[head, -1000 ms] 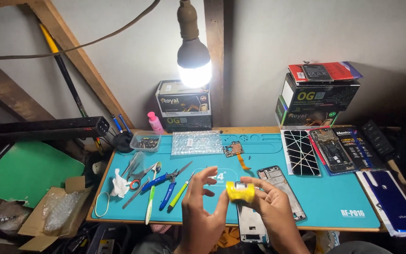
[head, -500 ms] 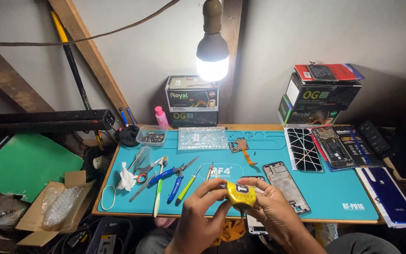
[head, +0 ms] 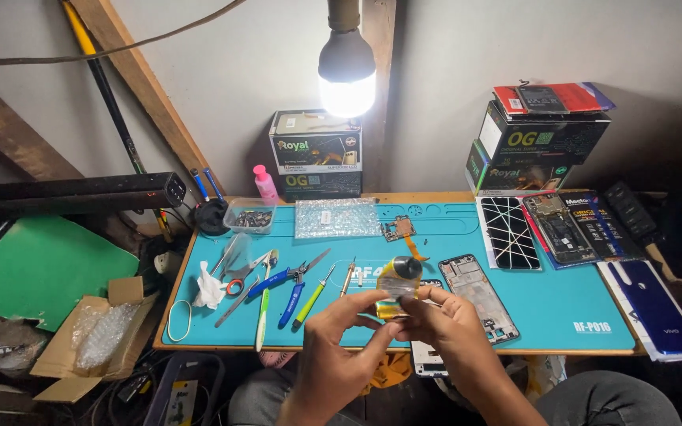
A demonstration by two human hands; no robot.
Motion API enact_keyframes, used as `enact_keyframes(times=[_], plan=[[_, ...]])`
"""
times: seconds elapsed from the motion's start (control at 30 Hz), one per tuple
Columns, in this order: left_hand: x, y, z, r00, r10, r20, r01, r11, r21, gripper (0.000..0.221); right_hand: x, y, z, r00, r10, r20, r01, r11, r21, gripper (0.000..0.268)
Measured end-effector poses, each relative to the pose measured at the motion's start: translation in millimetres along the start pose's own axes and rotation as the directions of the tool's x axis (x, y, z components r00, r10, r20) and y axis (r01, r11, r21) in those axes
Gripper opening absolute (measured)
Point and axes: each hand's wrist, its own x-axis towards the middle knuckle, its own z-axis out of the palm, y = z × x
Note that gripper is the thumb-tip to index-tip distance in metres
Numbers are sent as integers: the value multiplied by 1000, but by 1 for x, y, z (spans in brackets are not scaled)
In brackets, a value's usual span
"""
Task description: A person is repairing a mobile phone by cleaning the frame and aligning internal components on a workbench.
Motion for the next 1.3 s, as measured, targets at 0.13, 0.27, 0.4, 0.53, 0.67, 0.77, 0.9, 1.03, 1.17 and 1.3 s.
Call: enact_keyframes(times=[0.13,0.27,0.4,0.53,0.67,0.77,0.9,1.03,1.17,1.3], plan=[[0,-5,4,999,24,28,-26,997,68,16,0,-5,-2,999,44,32,-45,998,54,36],[5,4,7,995,-78,-56,80,996,38,9,-16,-16,0,996,-34,77,41,995,-92,25],[3,2,13,991,-98,-92,107,989,99,11,-12,-7,-7,993,-85,85,94,990,-104,25],[3,8,9,1000,-19,-13,20,999,36,26,0,9,-21,994,-41,97,41,999,-4,23],[1,-1,6,995,50,86,-56,996,63,18,2,11,-20,991,37,129,-49,994,97,24],[5,6,7,999,38,24,-40,996,76,8,-12,-1,-13,983,-16,182,15,1000,11,25],[2,-1,14,995,-73,-61,76,996,38,10,-13,3,-10,982,-106,158,110,994,-16,25],[-7,-8,32,839,-542,-40,467,756,-459,68,-7,21,-7,982,-128,140,117,989,85,27],[-17,-21,40,688,-725,-9,557,536,-635,28,-11,11,1,996,-77,53,85,984,-159,29],[-17,-29,25,667,-741,-73,513,529,-676,33,1,11,-32,940,-338,-50,123,471,-874,60]])
